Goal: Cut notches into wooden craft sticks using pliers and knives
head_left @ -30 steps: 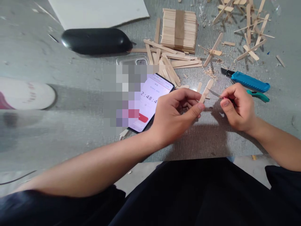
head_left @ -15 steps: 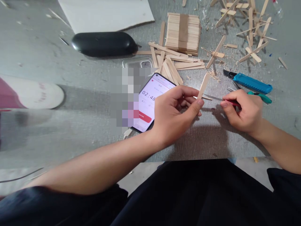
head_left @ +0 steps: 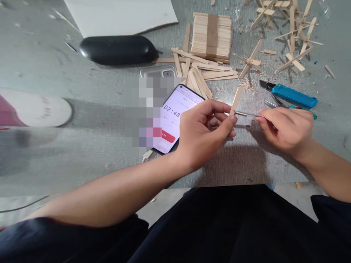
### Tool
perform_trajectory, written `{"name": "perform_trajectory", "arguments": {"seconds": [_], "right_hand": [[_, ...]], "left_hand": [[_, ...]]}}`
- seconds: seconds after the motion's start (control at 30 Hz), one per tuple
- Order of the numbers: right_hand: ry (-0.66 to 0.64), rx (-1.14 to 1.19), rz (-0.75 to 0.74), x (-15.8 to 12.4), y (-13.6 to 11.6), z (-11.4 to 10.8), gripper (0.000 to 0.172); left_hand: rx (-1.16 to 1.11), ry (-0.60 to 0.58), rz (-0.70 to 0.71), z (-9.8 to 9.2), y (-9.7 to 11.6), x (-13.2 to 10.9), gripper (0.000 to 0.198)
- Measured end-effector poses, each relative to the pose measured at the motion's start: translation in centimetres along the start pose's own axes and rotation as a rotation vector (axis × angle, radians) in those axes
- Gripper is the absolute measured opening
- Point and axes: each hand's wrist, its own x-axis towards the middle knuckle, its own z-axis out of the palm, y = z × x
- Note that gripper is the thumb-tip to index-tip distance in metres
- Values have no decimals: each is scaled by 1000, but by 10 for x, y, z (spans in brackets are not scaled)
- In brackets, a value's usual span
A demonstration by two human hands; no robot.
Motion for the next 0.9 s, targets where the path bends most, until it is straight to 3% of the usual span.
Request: {"name": "perform_trajectory", "arguments": {"seconds": [0.9], "right_hand": [[-58,-18,30,1,-4,-3,29]], "left_hand": [[90,0,48,-2,-3,1,25]]}}
